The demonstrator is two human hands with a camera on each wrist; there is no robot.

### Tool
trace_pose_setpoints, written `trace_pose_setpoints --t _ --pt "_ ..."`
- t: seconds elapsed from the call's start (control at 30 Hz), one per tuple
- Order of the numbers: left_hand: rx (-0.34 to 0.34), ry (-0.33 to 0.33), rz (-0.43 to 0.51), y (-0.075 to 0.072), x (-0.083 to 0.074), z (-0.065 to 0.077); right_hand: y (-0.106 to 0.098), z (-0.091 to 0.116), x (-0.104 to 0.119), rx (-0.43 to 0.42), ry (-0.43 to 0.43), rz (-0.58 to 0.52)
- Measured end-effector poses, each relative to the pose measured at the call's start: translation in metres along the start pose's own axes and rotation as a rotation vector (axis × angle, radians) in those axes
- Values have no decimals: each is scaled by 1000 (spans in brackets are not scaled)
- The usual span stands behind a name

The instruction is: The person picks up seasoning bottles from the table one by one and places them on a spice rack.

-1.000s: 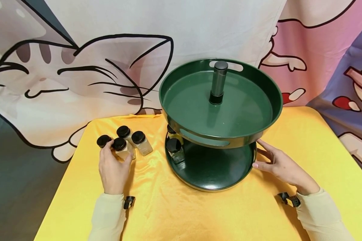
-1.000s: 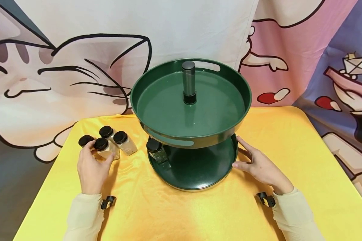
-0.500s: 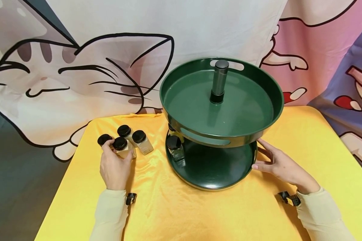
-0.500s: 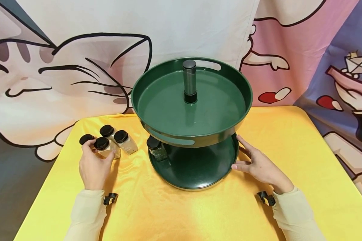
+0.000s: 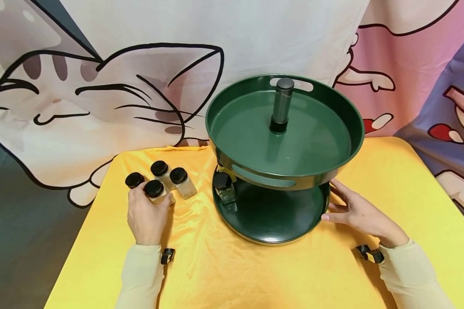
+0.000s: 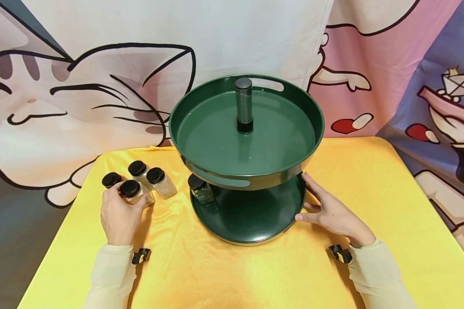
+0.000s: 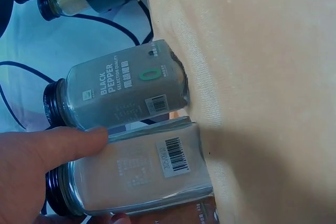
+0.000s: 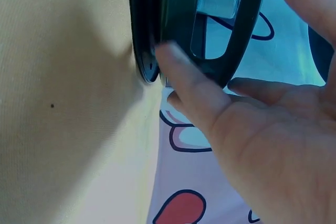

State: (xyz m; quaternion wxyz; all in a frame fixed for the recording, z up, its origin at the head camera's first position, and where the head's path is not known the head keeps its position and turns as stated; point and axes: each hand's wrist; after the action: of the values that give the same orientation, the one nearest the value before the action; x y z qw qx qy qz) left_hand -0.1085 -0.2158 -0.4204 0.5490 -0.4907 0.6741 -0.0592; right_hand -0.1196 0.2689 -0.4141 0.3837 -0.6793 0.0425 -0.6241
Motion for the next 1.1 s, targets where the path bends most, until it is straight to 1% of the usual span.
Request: trace_pose_setpoints --t 0.1,0.17,0.23,0.47,0.7,0.87,0.97,1.1 --pt "0 20 -4 -1 0 1 0 0 2 -12 -3 69" --pt "-1 28 -2 -2 -1 2 0 0 2 -13 3 86" --pt "1 27 1 -1 -1 2 1 0 2 -8 7 80" --pt "13 -10 14 -1 -2 3 3 0 0 -5 36 112" --pt "15 -7 38 -3 -3 3 4 1 2 -18 56 117" --pt "22 -3 36 -5 -4 2 5 2 3 -40 16 129" --pt "25 2 32 -6 -6 2 5 3 4 -48 -7 111" --pt "28 1 32 -8 -8 3 5 4 4 -60 -14 74"
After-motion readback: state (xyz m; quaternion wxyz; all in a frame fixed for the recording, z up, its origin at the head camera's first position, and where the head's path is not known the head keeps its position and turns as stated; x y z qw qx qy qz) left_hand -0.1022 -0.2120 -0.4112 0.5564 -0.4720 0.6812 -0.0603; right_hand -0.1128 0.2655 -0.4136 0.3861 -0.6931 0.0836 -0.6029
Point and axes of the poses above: each hand's wrist, its own z-axis away from the middle knuckle, its own y-axis out of the palm, x = y × z, and after that the axes turned 9 degrees about z, right-handed
